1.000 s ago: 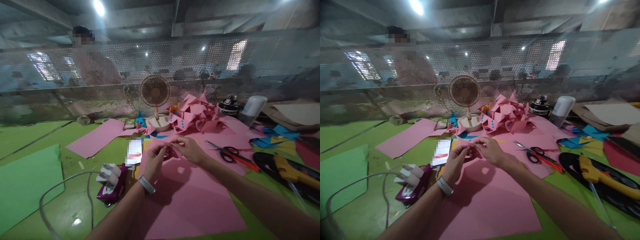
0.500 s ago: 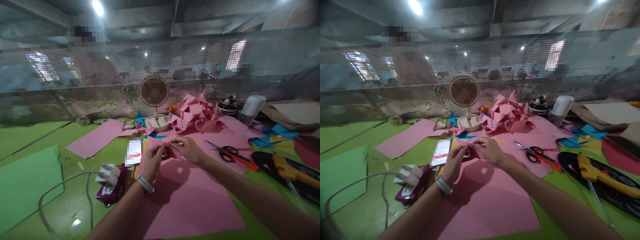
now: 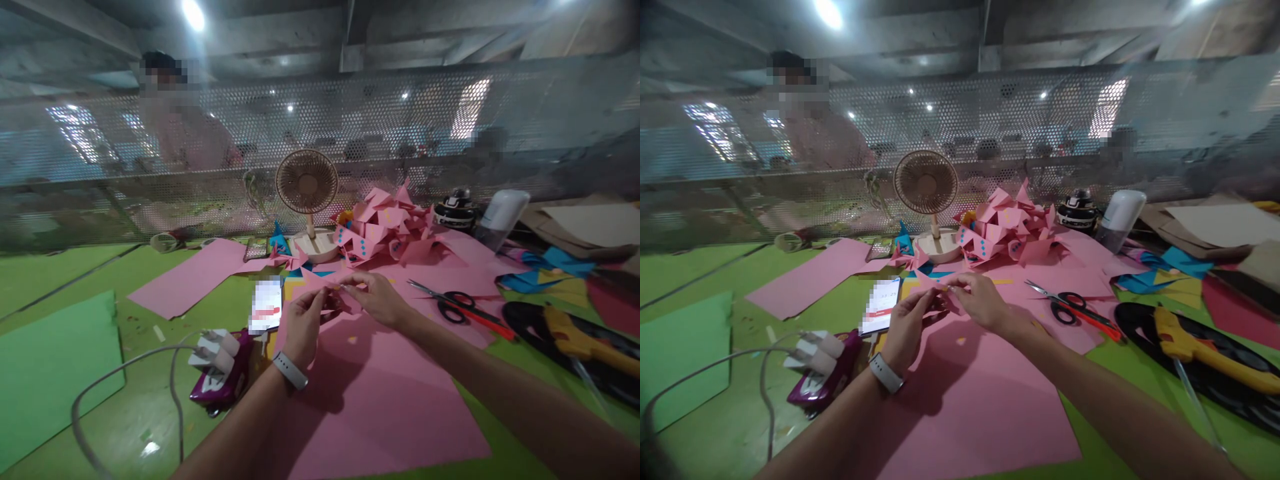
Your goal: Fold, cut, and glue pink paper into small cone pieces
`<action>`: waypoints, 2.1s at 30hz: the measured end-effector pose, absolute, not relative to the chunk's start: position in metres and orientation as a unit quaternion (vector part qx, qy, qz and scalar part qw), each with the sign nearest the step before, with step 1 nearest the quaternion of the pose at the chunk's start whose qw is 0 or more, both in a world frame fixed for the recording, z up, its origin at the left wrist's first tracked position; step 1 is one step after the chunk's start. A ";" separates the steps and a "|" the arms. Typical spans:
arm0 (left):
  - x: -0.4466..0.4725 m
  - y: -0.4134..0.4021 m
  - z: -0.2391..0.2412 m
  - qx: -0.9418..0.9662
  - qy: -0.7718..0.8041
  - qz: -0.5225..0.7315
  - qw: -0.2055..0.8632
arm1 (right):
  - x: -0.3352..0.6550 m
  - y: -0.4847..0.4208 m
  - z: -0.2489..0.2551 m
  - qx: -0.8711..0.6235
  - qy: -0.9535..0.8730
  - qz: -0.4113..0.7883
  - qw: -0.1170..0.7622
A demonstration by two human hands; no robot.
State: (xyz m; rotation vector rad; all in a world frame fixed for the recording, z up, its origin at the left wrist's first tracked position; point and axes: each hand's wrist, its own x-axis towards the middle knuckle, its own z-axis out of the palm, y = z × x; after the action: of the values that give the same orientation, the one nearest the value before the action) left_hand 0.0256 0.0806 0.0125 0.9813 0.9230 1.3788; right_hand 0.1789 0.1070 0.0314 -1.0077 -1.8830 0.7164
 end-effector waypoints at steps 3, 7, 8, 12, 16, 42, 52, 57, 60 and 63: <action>0.026 0.080 0.013 0.415 0.397 0.586 0.571 | 0.179 0.106 0.032 -0.407 -0.754 0.285 0.430; 0.025 0.082 0.012 0.421 0.409 0.576 0.568 | 0.178 0.104 0.032 -0.412 -0.757 0.277 0.426; 0.025 0.082 0.011 0.423 0.411 0.574 0.568 | 0.178 0.104 0.032 -0.412 -0.757 0.275 0.425; 0.024 0.082 0.011 0.430 0.419 0.565 0.567 | 0.178 0.104 0.032 -0.418 -0.757 0.269 0.425; 0.024 0.081 0.012 0.434 0.421 0.562 0.565 | 0.178 0.105 0.031 -0.421 -0.759 0.262 0.421; 0.014 0.090 0.006 0.507 0.397 0.539 0.543 | 0.179 0.102 0.038 -0.413 -0.751 0.314 0.409; 0.012 0.092 0.007 0.541 0.404 0.524 0.519 | 0.180 0.104 0.036 -0.420 -0.757 0.294 0.404; 0.011 0.092 0.008 0.557 0.410 0.514 0.507 | 0.181 0.105 0.035 -0.426 -0.758 0.294 0.397; 0.009 0.094 0.007 0.579 0.415 0.506 0.486 | 0.181 0.105 0.036 -0.425 -0.760 0.295 0.393; 0.008 0.094 0.004 0.598 0.421 0.497 0.468 | 0.181 0.104 0.038 -0.425 -0.759 0.293 0.396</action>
State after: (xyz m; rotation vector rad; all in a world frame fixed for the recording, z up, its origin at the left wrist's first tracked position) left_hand 0.0078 0.0945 0.0044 1.4664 1.0323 1.2188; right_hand 0.1807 0.1038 0.0379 -1.0778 -1.9230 0.7431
